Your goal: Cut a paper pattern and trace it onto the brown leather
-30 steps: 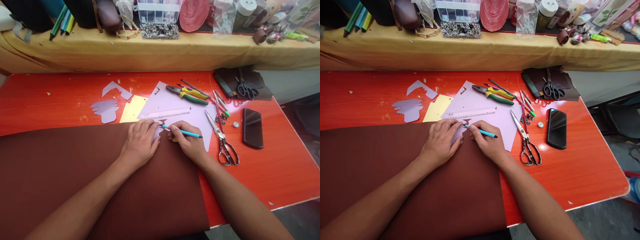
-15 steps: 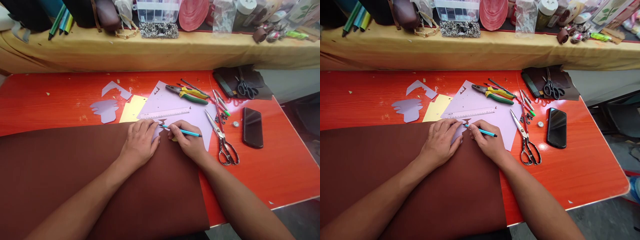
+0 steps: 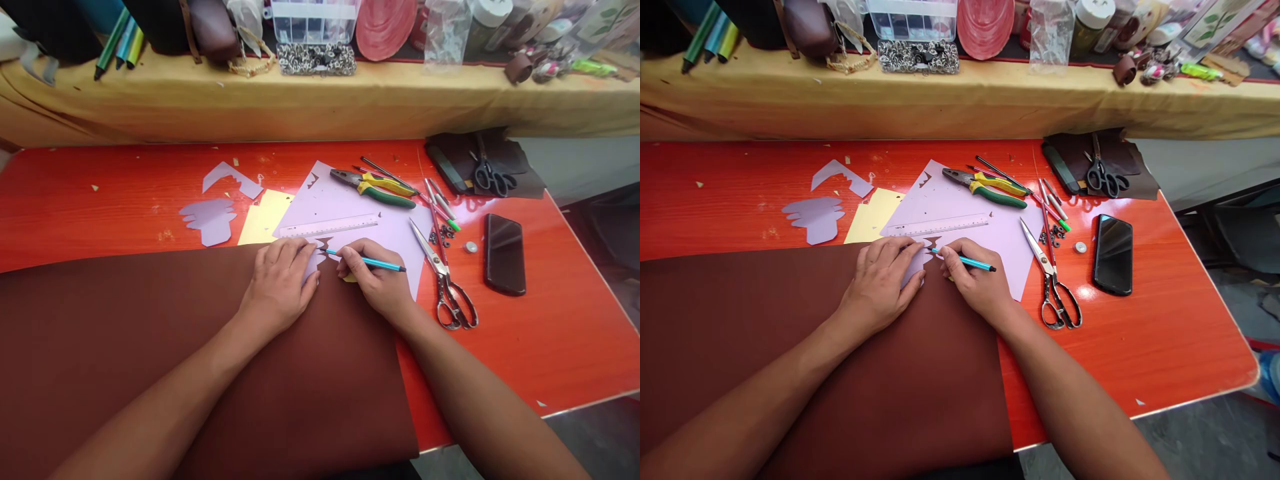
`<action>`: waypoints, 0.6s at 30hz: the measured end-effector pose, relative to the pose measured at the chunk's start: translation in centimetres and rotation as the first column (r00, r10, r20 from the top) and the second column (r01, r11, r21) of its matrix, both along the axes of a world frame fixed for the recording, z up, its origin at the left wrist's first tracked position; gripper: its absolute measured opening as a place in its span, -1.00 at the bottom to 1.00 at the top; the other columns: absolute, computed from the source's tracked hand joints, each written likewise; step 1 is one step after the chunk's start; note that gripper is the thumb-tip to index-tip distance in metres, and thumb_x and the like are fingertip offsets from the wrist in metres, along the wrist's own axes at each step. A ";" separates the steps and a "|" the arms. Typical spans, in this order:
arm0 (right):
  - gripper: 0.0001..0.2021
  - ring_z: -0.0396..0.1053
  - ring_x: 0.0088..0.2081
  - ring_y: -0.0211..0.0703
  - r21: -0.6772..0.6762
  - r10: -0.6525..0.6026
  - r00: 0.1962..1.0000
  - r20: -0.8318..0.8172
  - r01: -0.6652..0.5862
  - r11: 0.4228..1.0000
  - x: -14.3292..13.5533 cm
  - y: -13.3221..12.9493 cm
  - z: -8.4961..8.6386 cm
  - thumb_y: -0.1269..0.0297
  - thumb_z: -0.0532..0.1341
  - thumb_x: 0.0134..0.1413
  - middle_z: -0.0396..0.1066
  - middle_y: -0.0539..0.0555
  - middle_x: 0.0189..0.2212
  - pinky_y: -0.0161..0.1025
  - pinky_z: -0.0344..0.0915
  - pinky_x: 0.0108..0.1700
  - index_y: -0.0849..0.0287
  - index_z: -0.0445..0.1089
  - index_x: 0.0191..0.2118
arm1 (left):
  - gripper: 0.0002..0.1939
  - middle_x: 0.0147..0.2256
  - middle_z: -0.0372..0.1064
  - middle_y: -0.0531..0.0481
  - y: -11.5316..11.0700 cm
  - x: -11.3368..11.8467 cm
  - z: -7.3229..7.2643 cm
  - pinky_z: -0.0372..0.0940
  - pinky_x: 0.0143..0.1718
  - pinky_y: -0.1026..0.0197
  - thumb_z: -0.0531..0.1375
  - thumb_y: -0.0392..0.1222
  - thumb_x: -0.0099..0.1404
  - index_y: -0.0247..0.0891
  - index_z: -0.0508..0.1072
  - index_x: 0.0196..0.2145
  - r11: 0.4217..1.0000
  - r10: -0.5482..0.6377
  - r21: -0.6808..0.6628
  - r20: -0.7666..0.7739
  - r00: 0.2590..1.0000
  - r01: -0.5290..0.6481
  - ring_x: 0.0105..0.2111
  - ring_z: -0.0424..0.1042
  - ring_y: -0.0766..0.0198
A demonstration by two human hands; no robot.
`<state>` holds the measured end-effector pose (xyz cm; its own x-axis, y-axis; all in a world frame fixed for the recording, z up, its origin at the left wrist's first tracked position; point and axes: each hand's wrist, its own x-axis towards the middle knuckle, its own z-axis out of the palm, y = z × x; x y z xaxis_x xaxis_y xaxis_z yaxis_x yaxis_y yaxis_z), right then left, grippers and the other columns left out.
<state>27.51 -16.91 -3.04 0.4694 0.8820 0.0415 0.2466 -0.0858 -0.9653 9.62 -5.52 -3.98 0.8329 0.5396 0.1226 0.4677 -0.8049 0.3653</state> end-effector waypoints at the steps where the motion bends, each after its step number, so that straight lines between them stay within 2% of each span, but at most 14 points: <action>1: -0.64 0.53 -0.40 -0.13 -0.001 -0.001 1.000 -0.005 0.001 1.000 0.0 0.0 0.0 -0.06 0.28 0.47 0.54 0.02 -0.44 -0.21 0.53 -0.31 0.06 0.54 -0.31 | -0.53 0.24 0.43 -0.25 0.0 0.0 0.0 0.21 0.28 -0.23 0.14 -0.13 0.53 -0.19 0.44 0.32 1.000 -0.001 0.002 0.000 1.000 0.001 0.27 0.33 -0.18; 18: -0.63 0.52 -0.42 -0.14 -0.019 -0.025 0.997 -0.076 0.024 1.000 0.0 -0.1 0.2 -0.08 0.30 0.44 0.52 0.01 -0.46 -0.22 0.58 -0.32 0.08 0.53 -0.33 | -0.53 0.23 0.45 -0.28 0.0 0.0 0.0 0.23 0.27 -0.23 0.15 -0.14 0.53 -0.29 0.43 0.32 0.999 -0.011 0.032 -0.004 1.000 0.011 0.25 0.34 -0.17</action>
